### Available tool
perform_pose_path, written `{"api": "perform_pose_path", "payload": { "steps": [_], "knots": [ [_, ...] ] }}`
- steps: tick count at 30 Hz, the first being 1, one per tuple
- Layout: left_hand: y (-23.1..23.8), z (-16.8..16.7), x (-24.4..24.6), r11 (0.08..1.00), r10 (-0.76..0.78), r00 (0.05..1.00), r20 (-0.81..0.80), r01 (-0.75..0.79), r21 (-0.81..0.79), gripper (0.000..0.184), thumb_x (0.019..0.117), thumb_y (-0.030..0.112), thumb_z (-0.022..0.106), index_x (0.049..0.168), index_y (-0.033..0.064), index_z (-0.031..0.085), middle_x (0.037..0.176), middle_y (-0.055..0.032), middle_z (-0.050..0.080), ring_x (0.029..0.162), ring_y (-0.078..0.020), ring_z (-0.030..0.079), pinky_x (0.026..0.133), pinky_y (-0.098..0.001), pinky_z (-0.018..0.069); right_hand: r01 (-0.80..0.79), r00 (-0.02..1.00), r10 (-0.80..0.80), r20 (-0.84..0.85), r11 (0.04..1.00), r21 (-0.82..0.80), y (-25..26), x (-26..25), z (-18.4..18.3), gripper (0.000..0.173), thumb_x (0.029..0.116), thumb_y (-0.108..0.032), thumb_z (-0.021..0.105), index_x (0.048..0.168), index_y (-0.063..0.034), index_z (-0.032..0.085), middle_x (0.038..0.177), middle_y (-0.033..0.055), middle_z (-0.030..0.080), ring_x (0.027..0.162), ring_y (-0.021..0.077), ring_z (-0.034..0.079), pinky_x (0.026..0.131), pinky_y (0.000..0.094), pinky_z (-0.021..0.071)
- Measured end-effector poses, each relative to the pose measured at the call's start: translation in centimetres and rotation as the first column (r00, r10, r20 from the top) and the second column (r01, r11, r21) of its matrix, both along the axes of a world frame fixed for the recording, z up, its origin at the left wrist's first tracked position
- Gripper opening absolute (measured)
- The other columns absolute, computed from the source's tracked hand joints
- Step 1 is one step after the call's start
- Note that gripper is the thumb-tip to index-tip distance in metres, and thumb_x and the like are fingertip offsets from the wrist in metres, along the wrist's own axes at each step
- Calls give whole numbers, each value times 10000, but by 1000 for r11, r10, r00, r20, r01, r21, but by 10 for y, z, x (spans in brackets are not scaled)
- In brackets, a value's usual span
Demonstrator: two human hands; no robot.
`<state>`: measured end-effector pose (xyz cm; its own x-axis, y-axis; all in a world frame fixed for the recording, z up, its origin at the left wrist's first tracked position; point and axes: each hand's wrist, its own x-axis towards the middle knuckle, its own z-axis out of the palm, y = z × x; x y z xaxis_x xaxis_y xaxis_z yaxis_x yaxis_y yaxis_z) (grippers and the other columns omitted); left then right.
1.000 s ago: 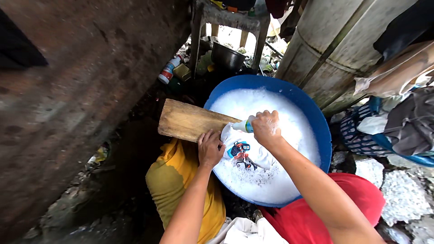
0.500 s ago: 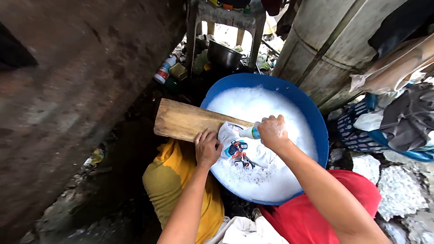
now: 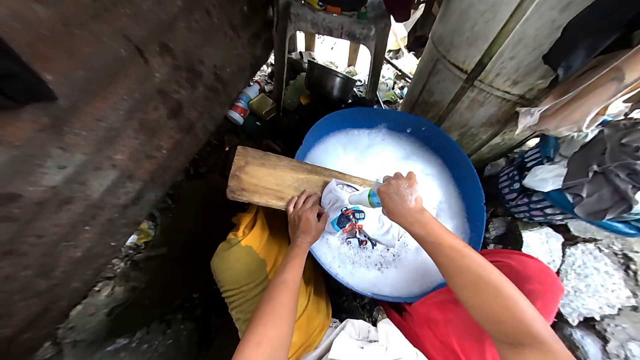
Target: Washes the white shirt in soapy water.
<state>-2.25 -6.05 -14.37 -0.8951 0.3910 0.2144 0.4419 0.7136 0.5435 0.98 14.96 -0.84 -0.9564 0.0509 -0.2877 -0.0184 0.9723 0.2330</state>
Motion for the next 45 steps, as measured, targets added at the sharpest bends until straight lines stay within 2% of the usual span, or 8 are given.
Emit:
{"api": "perform_pose_path", "payload": {
  "steps": [11,19,26,31,37,40,45],
  "knots": [
    [0,2,0,1000,-2,999,33,1,11,178,933,183,701,912,21,770,1391,-117,641,1445,-351,433,1212,-609,202,-6,1000,5,-23,1000,-28,1,1,0,184,830,34,726,1014,38,734,1108,226,704,1098,422,638,900,596,446],
    [0,1,0,1000,3,999,34,-3,-1,182,936,196,703,918,28,772,1394,-100,642,1447,-340,433,1214,-601,203,8,1000,-8,4,1000,17,2,1,1,215,854,22,706,1067,19,731,1125,214,701,1106,408,637,892,580,449],
    [0,0,0,1000,2,1000,18,-2,19,180,930,196,705,907,30,771,1386,-104,647,1440,-346,443,1209,-606,208,88,996,-89,18,996,25,15,-3,-3,226,868,21,704,1093,23,728,1136,235,697,1134,429,630,924,598,448],
    [0,2,1,1000,4,1000,23,-4,9,180,933,196,703,895,34,772,1388,-99,646,1443,-341,438,1210,-601,208,137,990,-139,20,989,59,20,-5,-7,189,899,32,657,1075,38,726,1138,243,695,1148,431,626,917,601,449],
    [0,3,1,1000,1,1000,29,-1,12,180,932,189,708,900,24,772,1388,-108,645,1443,-345,439,1210,-603,205,164,986,-165,4,986,40,24,-8,-9,230,870,29,698,1098,36,724,1161,253,687,1162,443,615,927,615,443],
    [0,2,1,1000,-2,1000,16,1,21,186,931,193,705,892,23,769,1381,-118,648,1436,-353,446,1208,-607,211,164,986,-164,8,986,12,24,-7,-8,199,869,33,699,1064,62,724,1163,265,685,1169,455,611,936,630,436],
    [1,2,1,1000,4,1000,0,-4,28,183,925,188,708,883,20,769,1378,-114,651,1432,-352,453,1206,-607,214,154,988,-154,29,988,29,23,-7,-7,191,872,26,699,1059,48,727,1158,250,690,1167,438,614,929,615,441]
  ]
}}
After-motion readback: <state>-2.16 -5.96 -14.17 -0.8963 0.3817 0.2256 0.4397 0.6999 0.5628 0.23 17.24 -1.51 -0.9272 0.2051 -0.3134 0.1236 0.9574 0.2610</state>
